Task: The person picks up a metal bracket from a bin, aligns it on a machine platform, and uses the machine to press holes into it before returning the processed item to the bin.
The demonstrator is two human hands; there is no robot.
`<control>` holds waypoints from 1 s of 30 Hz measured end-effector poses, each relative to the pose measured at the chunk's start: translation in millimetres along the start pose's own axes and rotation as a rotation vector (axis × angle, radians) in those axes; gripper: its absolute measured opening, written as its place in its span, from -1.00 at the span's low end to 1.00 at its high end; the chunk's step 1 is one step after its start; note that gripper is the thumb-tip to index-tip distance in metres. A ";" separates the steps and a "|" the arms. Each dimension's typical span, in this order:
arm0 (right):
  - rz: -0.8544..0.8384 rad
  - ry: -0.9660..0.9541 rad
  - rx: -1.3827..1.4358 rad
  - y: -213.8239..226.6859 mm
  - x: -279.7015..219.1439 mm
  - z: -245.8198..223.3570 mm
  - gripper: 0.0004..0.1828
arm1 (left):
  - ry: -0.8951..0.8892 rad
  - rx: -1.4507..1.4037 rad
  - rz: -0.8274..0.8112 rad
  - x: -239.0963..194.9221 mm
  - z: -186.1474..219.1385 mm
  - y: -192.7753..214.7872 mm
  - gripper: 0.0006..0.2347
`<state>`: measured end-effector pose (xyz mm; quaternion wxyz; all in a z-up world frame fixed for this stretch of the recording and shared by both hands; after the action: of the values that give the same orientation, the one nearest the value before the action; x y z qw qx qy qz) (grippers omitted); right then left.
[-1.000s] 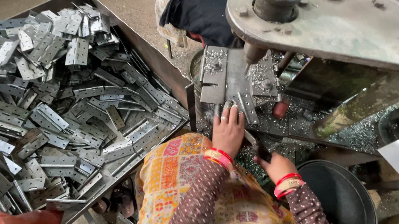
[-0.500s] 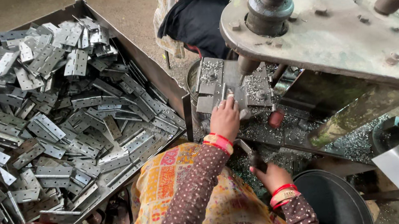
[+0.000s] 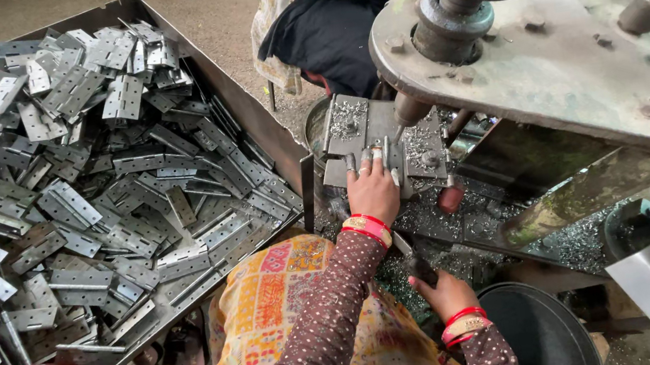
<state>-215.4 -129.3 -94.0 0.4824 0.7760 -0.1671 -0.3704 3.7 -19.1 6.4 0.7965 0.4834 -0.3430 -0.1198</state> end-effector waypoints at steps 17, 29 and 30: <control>0.019 0.037 0.042 -10.3 6.6 1.5 -0.19 | 0.004 0.105 0.095 3.0 -0.7 -10.1 -0.76; 0.275 0.079 0.079 -90.4 10.2 18.0 -0.32 | 0.014 0.048 0.030 4.2 -7.7 -3.5 -0.79; 0.272 0.062 0.052 -97.6 9.8 21.3 -0.32 | 0.004 0.058 0.021 2.6 -7.2 -1.8 -0.79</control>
<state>-234.1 -102.0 -188.8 0.5129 0.7695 -0.2651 -0.2730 10.6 -16.5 3.9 0.7840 0.5029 -0.3497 -0.1006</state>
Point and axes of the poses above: each hand's wrist, its own x-axis towards the middle knuckle, its own y-axis out of the back of the hand, z = x × y, the point moved 1 cm from there along x, towards the middle knuckle, and after that the axes turned 1 degree about -y, right-handed, at the moved point
